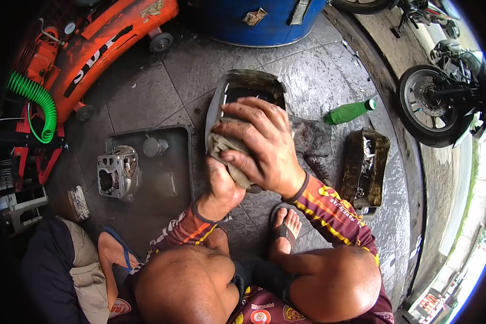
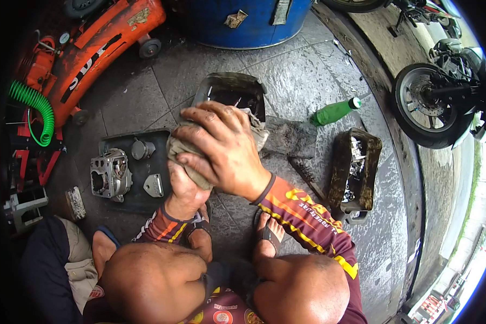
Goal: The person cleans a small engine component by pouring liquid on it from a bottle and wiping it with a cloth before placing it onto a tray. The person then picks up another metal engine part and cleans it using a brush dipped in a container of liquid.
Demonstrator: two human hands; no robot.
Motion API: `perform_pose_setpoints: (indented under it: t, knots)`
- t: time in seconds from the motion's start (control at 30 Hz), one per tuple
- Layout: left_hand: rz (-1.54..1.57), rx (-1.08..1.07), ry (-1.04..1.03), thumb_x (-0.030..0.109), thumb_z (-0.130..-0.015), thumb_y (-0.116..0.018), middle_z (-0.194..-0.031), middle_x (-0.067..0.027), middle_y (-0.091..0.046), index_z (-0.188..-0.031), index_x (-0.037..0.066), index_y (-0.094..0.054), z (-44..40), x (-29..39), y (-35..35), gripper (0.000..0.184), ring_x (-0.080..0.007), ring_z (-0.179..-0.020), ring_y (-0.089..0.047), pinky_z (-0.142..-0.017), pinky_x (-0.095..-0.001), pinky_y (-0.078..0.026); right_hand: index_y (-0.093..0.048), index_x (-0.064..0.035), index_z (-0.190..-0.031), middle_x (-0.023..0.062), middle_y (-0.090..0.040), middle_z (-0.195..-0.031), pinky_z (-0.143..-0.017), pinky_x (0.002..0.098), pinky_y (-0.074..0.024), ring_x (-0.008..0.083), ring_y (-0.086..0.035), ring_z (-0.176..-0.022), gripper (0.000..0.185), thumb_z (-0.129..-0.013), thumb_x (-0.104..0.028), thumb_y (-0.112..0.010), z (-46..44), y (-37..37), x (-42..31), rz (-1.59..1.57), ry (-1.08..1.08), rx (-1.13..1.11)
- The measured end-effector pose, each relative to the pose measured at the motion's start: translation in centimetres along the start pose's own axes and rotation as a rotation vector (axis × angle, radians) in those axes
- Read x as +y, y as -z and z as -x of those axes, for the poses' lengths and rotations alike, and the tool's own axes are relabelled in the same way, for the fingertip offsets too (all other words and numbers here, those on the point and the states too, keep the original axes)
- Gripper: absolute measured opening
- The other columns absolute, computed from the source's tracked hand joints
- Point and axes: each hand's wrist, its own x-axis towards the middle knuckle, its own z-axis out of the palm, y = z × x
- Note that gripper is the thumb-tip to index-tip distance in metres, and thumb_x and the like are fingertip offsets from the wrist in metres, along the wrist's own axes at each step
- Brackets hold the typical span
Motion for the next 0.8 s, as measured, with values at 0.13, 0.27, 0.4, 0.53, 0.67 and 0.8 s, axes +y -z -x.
perform_pose_setpoints:
  t: [0.13, 0.27, 0.4, 0.53, 0.67, 0.8]
  knots:
    - [0.225, 0.08, 0.261, 0.038, -0.098, -0.041, -0.123, -0.0114, -0.062, -0.123, 0.005, -0.057, -1.7, 0.4, 3.6, 0.044, -0.0238, -0.11, -0.064, -0.098, -0.0395, -0.053, -0.068, -0.006, -0.117, 0.0157, -0.064, -0.127, -0.08, 0.0403, -0.0561, 0.0355, -0.068, -0.104, 0.027, -0.095, -0.021, -0.063, 2.6, -2.0, 2.0, -0.237, -0.227, 0.049]
    - [0.181, -0.016, 0.286, 0.036, -0.094, -0.045, -0.109, -0.0107, -0.067, -0.111, 0.004, -0.062, -1.7, 1.9, 0.9, 0.039, -0.0271, -0.092, -0.07, -0.084, -0.0378, -0.057, -0.064, -0.001, -0.109, 0.0212, -0.065, -0.12, -0.076, 0.0355, -0.0557, 0.0255, -0.07, -0.098, 0.017, -0.101, -0.014, -0.056, 3.6, -0.5, 2.7, -0.211, -0.758, 0.349]
    - [0.238, 0.248, 0.172, 0.038, -0.093, -0.045, -0.108, -0.0112, -0.065, -0.116, 0.003, -0.062, -3.2, 1.9, 0.0, 0.045, -0.0295, -0.101, -0.065, -0.094, -0.0397, -0.052, -0.06, -0.0032, -0.102, 0.0138, -0.061, -0.11, -0.093, 0.0423, -0.0464, 0.0296, -0.056, -0.11, 0.018, -0.088, -0.01, -0.071, 3.0, 0.9, -0.4, -0.032, -0.183, 0.351]
    - [0.136, 0.196, 0.152, 0.04, -0.092, -0.042, -0.104, -0.0141, -0.066, -0.117, 0.004, -0.06, -2.8, 2.1, 0.6, 0.048, -0.0299, -0.098, -0.066, -0.091, -0.0427, -0.054, -0.068, -0.0096, -0.09, 0.011, -0.059, -0.102, -0.085, 0.0429, -0.0453, 0.0306, -0.054, -0.1, 0.023, -0.074, -0.015, -0.083, 5.7, -2.7, -1.1, -0.032, -0.265, 0.172]
    - [0.207, 0.22, 0.063, 0.038, -0.089, -0.043, -0.102, -0.0163, -0.067, -0.115, 0.005, -0.061, -2.8, 1.8, 1.6, 0.045, -0.0318, -0.094, -0.067, -0.089, -0.0452, -0.055, -0.068, -0.0061, -0.089, 0.0116, -0.059, -0.093, -0.07, 0.0401, -0.0487, 0.0307, -0.058, -0.083, 0.02, -0.075, -0.012, -0.082, 6.9, -3.1, 0.1, -0.1, -0.303, 0.138]
    - [0.103, 0.279, -0.065, 0.037, -0.09, -0.041, -0.108, -0.013, -0.065, -0.113, 0.004, -0.061, -2.5, 1.5, 0.2, 0.044, -0.0306, -0.095, -0.067, -0.089, -0.0427, -0.054, -0.069, -0.0061, -0.09, 0.0112, -0.058, -0.092, -0.07, 0.0403, -0.0489, 0.0296, -0.058, -0.083, 0.019, -0.076, -0.011, -0.081, 4.9, -2.5, -1.7, -0.106, -0.288, 0.167]
